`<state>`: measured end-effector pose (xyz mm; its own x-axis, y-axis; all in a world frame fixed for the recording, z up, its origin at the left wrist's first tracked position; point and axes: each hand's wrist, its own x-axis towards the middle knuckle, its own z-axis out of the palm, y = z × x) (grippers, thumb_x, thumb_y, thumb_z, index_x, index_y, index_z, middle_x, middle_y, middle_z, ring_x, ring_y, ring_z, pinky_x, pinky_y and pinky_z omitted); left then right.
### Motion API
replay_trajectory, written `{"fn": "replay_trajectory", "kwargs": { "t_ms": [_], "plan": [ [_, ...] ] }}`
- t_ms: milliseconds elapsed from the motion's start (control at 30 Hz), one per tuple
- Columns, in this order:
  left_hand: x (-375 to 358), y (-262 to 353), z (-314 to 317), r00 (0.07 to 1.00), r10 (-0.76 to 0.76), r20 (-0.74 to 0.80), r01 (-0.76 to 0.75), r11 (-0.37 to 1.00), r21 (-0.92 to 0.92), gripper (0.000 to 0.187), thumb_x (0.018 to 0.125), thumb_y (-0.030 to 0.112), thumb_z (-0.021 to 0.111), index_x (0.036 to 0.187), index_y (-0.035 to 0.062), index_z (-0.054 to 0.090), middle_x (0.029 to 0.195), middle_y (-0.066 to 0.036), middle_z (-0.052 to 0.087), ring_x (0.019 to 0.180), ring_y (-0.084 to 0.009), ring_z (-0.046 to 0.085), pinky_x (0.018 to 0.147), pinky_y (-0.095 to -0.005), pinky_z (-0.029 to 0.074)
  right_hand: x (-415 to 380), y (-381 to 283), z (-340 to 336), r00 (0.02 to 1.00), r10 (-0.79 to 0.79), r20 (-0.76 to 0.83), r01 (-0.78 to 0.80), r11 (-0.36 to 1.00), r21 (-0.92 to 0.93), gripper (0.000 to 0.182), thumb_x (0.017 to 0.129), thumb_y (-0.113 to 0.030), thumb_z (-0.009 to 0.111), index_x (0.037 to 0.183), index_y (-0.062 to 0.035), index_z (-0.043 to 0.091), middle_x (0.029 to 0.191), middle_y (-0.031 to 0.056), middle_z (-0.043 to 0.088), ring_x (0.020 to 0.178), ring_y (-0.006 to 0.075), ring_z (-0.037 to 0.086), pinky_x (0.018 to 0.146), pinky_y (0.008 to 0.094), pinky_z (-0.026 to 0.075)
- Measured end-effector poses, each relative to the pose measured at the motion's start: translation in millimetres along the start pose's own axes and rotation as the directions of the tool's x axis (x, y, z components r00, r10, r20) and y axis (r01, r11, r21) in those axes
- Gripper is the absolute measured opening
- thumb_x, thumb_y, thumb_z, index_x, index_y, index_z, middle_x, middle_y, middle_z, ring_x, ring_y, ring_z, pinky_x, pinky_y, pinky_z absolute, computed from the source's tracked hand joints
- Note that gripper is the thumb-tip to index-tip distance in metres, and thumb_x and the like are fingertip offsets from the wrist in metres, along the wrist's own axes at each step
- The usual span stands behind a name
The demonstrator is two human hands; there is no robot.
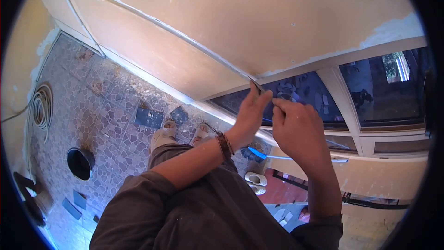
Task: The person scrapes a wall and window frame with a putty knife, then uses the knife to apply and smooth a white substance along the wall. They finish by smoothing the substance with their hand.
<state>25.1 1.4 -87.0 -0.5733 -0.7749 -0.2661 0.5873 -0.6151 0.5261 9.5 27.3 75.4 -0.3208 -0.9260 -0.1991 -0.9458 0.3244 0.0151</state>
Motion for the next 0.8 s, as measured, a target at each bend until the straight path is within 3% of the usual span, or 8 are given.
{"fn": "replay_trajectory", "kwargs": {
  "t_ms": [100,133,267,433,533,633,800],
  "plan": [
    [10.8,-3.4,-5.8,0.987,-0.146,0.061,0.150,0.986,-0.077,0.042,0.096,0.023,0.053,0.135,0.0119,0.040,0.108,-0.004,0.055,0.100,-0.0115,0.054,0.083,-0.0266,0.046,18.8,7.5,18.9,0.996,0.058,0.064,-0.055,0.997,-0.058,0.029,0.088,-0.019,0.049,0.096,0.0019,0.067,0.078,0.0267,0.065,0.078,0.0427,0.065,0.074,0.0490,0.053],
    [13.4,-6.8,-5.8,0.984,-0.168,0.054,0.176,0.963,-0.204,0.045,0.096,0.023,0.053,0.137,0.0117,0.038,0.106,-0.002,0.054,0.099,-0.0109,0.054,0.083,-0.0262,0.045,16.0,9.6,23.7,0.998,0.042,0.037,-0.040,0.998,-0.055,0.029,0.088,-0.019,0.049,0.097,0.0015,0.067,0.077,0.0266,0.065,0.078,0.0426,0.065,0.074,0.0488,0.053],
    [6.1,-8.9,-11.9,0.994,-0.080,0.080,0.087,0.993,-0.083,0.046,0.097,0.021,0.052,0.139,0.0107,0.036,0.108,-0.002,0.054,0.101,-0.0110,0.053,0.085,-0.0257,0.045,3.4,5.7,14.5,1.000,0.026,-0.007,-0.027,1.000,-0.013,0.029,0.089,-0.019,0.049,0.099,0.0009,0.067,0.077,0.0265,0.065,0.077,0.0423,0.065,0.074,0.0479,0.053],
    [14.6,-14.7,-7.1,0.989,-0.132,0.061,0.139,0.982,-0.129,0.047,0.096,0.019,0.053,0.139,0.0101,0.036,0.104,0.000,0.053,0.098,-0.0085,0.053,0.085,-0.0245,0.045,17.6,13.7,27.4,0.997,0.072,0.038,-0.069,0.995,-0.065,0.029,0.089,-0.019,0.049,0.100,0.0015,0.067,0.078,0.0263,0.065,0.077,0.0420,0.065,0.074,0.0473,0.053],
    [1.9,-17.5,7.0,1.000,-0.021,-0.008,0.019,0.986,-0.168,0.043,0.095,0.019,0.052,0.135,0.0100,0.038,0.100,-0.001,0.052,0.093,-0.0077,0.052,0.081,-0.0243,0.045,5.5,4.3,13.1,0.999,0.041,0.007,-0.040,0.998,-0.049,0.028,0.089,-0.018,0.050,0.099,0.0016,0.067,0.078,0.0261,0.065,0.077,0.0417,0.065,0.074,0.0473,0.053],
    [7.5,-2.3,10.6,0.982,-0.180,0.065,0.190,0.961,-0.201,0.035,0.095,0.018,0.051,0.127,0.0099,0.043,0.098,-0.001,0.052,0.089,-0.0082,0.051,0.078,-0.0244,0.045,10.5,6.9,5.0,0.999,0.035,0.003,-0.035,0.999,-0.034,0.027,0.088,-0.018,0.051,0.097,0.0015,0.068,0.077,0.0255,0.065,0.077,0.0416,0.065,0.074,0.0473,0.053],
    [3.9,1.4,17.1,0.991,-0.133,0.014,0.133,0.976,-0.171,0.028,0.094,0.016,0.050,0.121,0.0108,0.046,0.094,0.000,0.050,0.085,-0.0075,0.050,0.075,-0.0239,0.044,6.0,-2.3,-8.7,0.990,0.107,0.092,-0.099,0.992,-0.084,0.028,0.088,-0.018,0.050,0.098,0.0016,0.068,0.078,0.0249,0.066,0.077,0.0416,0.065,0.075,0.0470,0.052]
  ]
}}
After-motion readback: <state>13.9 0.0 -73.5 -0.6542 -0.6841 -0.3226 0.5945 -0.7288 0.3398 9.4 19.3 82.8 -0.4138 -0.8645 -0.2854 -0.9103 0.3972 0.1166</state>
